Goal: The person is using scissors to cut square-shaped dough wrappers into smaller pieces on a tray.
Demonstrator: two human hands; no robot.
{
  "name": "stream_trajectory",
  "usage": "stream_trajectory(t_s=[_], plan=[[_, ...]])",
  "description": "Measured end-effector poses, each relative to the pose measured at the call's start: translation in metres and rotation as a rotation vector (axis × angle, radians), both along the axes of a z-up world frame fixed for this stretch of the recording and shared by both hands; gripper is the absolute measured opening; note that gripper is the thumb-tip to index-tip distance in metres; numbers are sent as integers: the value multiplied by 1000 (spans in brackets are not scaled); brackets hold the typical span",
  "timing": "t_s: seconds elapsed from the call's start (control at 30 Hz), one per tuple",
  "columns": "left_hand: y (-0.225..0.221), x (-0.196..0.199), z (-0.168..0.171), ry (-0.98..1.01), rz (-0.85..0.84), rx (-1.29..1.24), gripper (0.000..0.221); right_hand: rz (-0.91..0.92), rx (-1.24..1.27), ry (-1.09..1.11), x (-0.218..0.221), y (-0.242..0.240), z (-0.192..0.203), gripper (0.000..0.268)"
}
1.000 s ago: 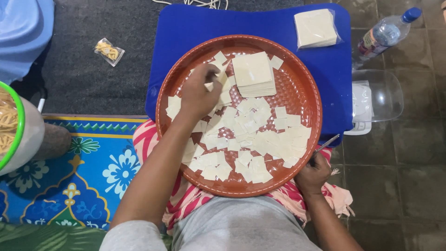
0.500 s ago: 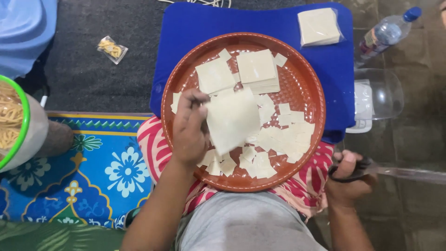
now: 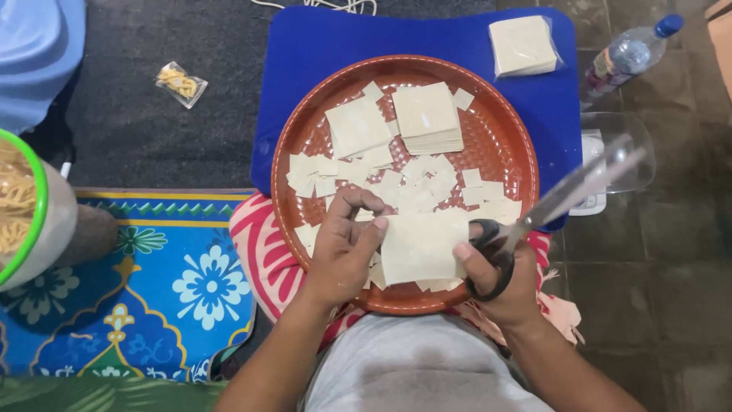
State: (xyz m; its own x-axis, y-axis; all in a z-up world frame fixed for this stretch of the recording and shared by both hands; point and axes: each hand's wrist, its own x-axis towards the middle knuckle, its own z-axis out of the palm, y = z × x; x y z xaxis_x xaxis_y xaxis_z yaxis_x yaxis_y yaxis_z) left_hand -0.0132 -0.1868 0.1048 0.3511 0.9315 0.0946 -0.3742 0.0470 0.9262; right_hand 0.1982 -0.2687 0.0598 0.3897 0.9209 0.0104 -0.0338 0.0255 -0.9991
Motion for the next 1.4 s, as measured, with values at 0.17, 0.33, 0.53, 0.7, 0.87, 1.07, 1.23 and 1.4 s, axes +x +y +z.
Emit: stream_trajectory(t_s=[0.17, 0.33, 0.53, 0.7, 0.87, 1.07, 1.23, 1.4], plan=[[8, 9, 4, 375, 184, 359, 16, -116, 78, -213, -15, 6, 9, 25], [-1, 24, -11, 325, 77, 378, 20, -92, 173, -285, -25, 15, 20, 23], [3, 14, 4, 254, 31, 192, 19, -38, 130, -272, -24, 17, 17, 19], [-4, 12, 8, 180, -8, 121, 28, 0, 79, -122, -19, 17, 23, 16], [-10, 12, 25, 163, -70, 141, 34, 52, 79, -80, -14, 23, 54, 13], [-23, 12, 31, 163, -94, 149, 33, 43, 52, -61, -16, 15, 74, 14], [-34, 5, 38, 128, -177, 83, 39, 4, 3, -53, -18, 10, 88, 17], [-46, 7, 43, 102, -223, 131, 45, -41, -7, 25, -20, 4, 92, 20]])
